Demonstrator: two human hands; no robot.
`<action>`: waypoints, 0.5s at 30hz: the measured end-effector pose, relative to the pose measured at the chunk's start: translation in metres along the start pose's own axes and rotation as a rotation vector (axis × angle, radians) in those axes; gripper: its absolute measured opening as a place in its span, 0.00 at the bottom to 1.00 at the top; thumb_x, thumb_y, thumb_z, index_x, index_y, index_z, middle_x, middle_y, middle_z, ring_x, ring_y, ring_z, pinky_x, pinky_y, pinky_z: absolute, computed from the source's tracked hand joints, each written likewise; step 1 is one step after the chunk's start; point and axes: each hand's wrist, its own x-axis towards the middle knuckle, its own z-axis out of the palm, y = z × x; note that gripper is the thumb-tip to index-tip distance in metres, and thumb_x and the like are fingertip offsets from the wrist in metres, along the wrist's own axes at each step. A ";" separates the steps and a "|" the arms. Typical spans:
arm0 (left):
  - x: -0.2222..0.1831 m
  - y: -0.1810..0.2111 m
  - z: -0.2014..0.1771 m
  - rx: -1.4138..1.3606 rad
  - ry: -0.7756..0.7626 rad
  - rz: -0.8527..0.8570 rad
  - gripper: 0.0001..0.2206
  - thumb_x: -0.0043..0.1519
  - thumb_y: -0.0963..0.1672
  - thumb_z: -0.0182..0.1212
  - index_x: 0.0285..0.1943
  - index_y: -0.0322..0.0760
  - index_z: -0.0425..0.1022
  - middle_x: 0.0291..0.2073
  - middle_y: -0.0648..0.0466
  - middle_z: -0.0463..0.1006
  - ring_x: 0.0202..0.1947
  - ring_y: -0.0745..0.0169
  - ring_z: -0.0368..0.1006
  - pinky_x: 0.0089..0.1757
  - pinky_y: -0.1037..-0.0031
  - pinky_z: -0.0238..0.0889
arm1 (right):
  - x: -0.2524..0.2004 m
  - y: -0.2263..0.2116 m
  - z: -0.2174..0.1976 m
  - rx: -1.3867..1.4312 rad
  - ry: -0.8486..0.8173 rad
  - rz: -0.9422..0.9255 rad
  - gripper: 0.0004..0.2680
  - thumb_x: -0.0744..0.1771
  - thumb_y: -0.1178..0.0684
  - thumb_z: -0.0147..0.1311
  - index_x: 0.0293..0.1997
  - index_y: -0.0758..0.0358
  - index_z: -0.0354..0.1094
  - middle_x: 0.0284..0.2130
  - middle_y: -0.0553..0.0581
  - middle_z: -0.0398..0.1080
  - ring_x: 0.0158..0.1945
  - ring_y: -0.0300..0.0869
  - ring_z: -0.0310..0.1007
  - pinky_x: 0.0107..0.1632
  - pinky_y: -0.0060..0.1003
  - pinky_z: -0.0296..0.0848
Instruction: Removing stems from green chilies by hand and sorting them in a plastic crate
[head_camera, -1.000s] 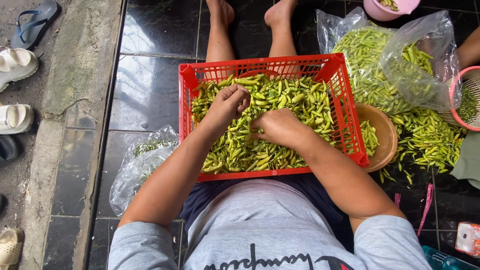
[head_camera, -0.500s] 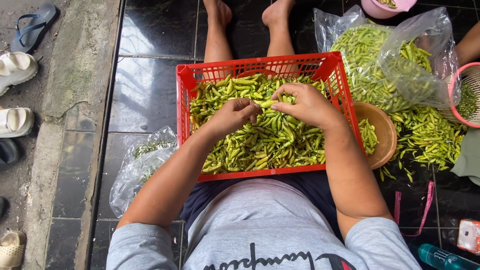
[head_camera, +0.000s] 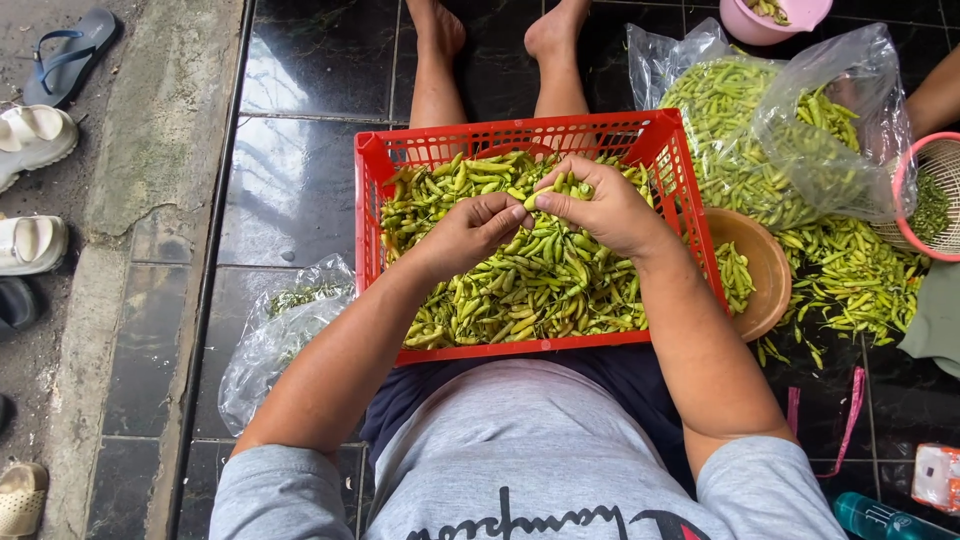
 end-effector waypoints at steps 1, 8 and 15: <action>0.001 -0.001 -0.001 0.000 0.001 0.000 0.10 0.71 0.44 0.55 0.41 0.35 0.76 0.18 0.61 0.66 0.17 0.83 0.55 0.20 0.91 0.48 | 0.001 -0.002 0.002 0.000 -0.001 0.000 0.08 0.66 0.61 0.64 0.46 0.72 0.72 0.21 0.53 0.69 0.23 0.31 0.69 0.26 0.22 0.68; 0.004 -0.014 -0.006 0.223 0.119 0.117 0.10 0.70 0.45 0.57 0.37 0.38 0.78 0.16 0.59 0.71 0.17 0.78 0.58 0.23 0.87 0.51 | 0.005 0.005 0.012 -0.392 0.018 -0.424 0.04 0.66 0.63 0.63 0.43 0.69 0.73 0.34 0.62 0.73 0.36 0.44 0.73 0.40 0.38 0.73; 0.009 -0.023 -0.008 0.403 0.239 0.085 0.11 0.70 0.47 0.56 0.37 0.43 0.80 0.17 0.61 0.75 0.18 0.76 0.61 0.26 0.83 0.55 | 0.011 0.021 0.014 -0.335 0.113 -0.564 0.03 0.68 0.63 0.61 0.41 0.66 0.71 0.32 0.59 0.71 0.33 0.44 0.70 0.39 0.38 0.73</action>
